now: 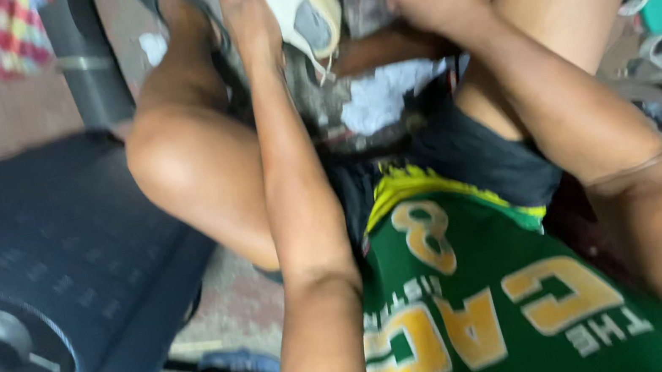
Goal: The person is repairing a white slip-on shoe. They use a wooden mallet to tap the sole and a scraper to work on the edges of the sole. The person repeatedly taps and scrapes the shoe while holding it in their lap.
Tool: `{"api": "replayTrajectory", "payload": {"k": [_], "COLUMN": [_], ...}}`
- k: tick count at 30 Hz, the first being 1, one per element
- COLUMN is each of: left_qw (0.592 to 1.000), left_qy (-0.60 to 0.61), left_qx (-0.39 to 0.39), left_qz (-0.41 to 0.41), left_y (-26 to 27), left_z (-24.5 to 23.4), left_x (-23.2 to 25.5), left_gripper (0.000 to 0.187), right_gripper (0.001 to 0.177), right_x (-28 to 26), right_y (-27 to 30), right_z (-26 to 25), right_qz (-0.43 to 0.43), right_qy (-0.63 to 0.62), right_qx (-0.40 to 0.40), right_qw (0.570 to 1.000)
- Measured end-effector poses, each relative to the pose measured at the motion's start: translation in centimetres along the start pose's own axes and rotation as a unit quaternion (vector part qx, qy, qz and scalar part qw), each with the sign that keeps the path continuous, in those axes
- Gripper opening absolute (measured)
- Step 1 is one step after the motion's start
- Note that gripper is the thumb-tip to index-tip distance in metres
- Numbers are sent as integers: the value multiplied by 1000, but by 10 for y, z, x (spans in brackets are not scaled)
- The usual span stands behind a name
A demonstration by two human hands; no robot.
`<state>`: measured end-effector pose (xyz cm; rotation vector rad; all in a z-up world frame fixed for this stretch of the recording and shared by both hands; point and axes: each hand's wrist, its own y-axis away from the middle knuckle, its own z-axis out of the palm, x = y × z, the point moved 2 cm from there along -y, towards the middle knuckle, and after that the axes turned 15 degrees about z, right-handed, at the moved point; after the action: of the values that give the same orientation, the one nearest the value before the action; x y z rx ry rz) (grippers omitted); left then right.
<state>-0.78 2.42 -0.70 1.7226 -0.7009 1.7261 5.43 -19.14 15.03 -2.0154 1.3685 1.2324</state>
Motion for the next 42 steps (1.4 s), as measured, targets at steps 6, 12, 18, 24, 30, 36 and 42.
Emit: {"api": "replayTrajectory", "payload": {"k": [6,12,18,24,30,36,42], "left_qw": [953,882,888,890,903,924,961], "left_qy": [267,406,398,407,384,325,162], "left_qx": [-130,-237,-228,-195,-188,-195,-188], "left_qz": [51,-26,-37,-61,-43,45,120], "left_y": [21,58,63,72,67,62,65], "left_z": [-6,8,19,20,18,6,-5], "left_x": [48,96,112,114,118,124,155], "left_gripper": [40,54,59,54,46,41,41], "right_gripper": [31,11,48,57,53,51,53], "right_x": [-15,-64,-77,-73,-75,-64,-48], "right_y": [54,68,85,83,81,74,71], "right_z": [-27,-24,-24,-18,-15,-8,3], "right_qz": [122,34,66,62,69,70,64], "right_qy": [-239,-250,-287,-278,-299,-394,-497], "right_qx": [4,23,-14,-18,-24,-66,-110], "right_qw": [963,967,956,959,951,914,858]}}
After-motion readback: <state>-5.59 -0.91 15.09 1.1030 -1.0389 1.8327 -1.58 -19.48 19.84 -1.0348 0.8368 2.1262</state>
